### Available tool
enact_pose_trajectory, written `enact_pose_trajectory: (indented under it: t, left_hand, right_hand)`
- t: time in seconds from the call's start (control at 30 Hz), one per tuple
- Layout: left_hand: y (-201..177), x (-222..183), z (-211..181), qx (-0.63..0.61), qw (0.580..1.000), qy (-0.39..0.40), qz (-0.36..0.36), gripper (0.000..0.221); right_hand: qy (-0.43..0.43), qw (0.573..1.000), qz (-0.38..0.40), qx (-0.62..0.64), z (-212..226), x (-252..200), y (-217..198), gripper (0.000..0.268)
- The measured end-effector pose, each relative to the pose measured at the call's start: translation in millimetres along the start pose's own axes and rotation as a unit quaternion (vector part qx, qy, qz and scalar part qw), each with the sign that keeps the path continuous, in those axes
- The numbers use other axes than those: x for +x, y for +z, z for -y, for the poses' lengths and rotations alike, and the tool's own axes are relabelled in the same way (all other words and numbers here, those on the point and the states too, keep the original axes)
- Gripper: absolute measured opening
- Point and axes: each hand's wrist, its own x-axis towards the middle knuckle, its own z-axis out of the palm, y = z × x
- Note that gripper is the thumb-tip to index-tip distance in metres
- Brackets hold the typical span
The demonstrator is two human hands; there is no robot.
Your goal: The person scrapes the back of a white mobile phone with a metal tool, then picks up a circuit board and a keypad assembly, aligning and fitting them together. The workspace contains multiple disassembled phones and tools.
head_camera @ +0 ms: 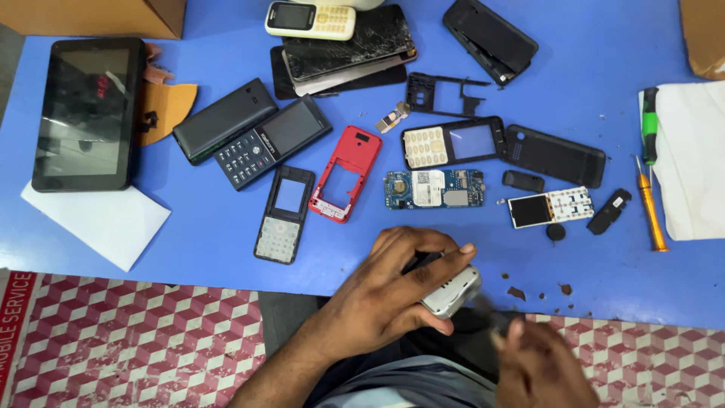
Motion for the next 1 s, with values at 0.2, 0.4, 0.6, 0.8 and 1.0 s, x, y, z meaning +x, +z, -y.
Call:
enact_pose_trajectory:
  t: [0.2,0.4,0.6,0.8,1.0]
  left_hand:
    - [-3,-1,2,-0.021,1.0,-0.002,0.006,0.069]
    - [-5,2,1,-0.021,1.0,-0.001,0.013,0.07]
    - [-8,-1,3,-0.007,1.0,0.008,0.02,0.064]
    - [-1,-3,4,-0.021,1.0,0.002,-0.008,0.063]
    - [1,-10,11,-0.02,1.0,0.009,-0.015,0.063]
  right_hand:
    - [0.039,0.993,-0.064,-0.088,-8,-6,1,0.01]
    - [-0.094,0.995,0.008,-0.041,-27,-10,-4,0.019]
    - [-0.108,0.991,0.068,-0.047,-33,-1,-2,0.019]
    - [-0.104,0.993,0.04,-0.049,-34,14,-1,0.019]
    - [-0.101,0.993,0.041,-0.04,-52,14,4,0.019]
